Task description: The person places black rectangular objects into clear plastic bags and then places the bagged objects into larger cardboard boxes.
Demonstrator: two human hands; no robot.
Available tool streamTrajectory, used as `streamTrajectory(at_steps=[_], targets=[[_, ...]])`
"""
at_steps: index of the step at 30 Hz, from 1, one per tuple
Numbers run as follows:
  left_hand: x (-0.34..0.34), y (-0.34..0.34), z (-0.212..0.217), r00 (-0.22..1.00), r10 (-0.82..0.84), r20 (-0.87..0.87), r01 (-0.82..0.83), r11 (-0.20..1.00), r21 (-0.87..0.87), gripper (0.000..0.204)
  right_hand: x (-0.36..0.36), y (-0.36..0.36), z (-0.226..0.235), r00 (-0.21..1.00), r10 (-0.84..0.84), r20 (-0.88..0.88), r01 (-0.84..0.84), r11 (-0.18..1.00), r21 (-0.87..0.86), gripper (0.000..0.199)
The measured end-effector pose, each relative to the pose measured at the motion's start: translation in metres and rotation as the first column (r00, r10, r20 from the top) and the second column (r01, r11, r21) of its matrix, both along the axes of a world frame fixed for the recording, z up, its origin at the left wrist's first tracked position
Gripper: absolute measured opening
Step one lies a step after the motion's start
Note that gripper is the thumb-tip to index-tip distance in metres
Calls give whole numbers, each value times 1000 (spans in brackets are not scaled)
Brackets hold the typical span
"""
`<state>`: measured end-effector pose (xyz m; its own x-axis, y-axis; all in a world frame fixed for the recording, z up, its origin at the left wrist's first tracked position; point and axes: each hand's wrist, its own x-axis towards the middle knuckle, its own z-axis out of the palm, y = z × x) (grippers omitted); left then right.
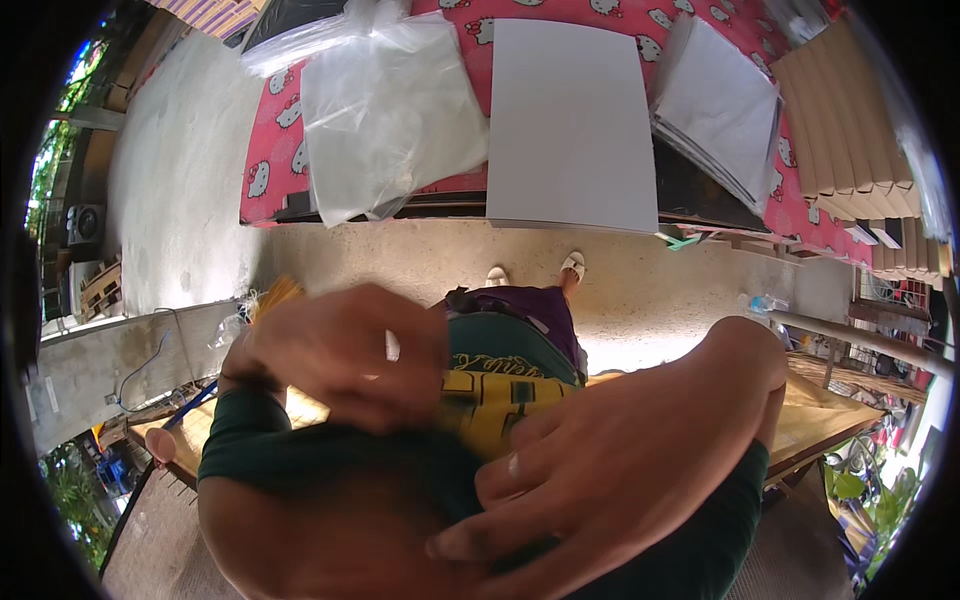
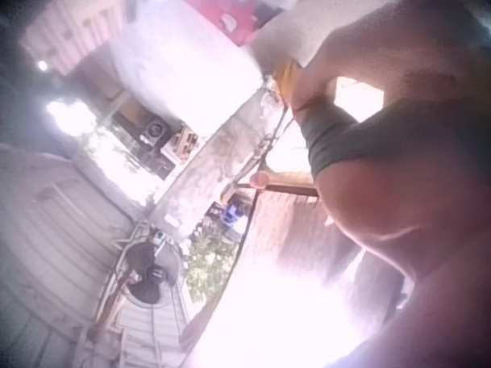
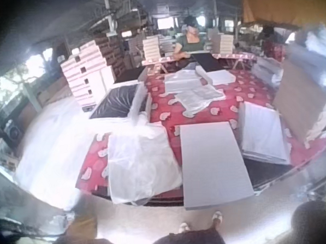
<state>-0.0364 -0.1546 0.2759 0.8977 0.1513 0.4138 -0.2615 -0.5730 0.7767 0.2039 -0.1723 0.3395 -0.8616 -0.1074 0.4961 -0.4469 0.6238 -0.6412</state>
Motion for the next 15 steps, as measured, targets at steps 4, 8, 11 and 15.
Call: streamTrajectory(at_steps=[4,8,11,15], targets=[[-3,43,-3,726,682,89,-686,727,25,10,15,38,-3,937,-294,187,207,901,382,19],[-6,32,3,874,477,94,-482,875,47,14,41,35,15,800,-536,271,375,798,473,20],[-16,29,5,871,491,-39,-492,871,-21,13,1,8,-11,864,-430,260,290,850,440,14],[-20,50,-6,938,83,-337,-186,939,-288,10,-33,-6,-34,821,-520,237,311,755,577,11]])
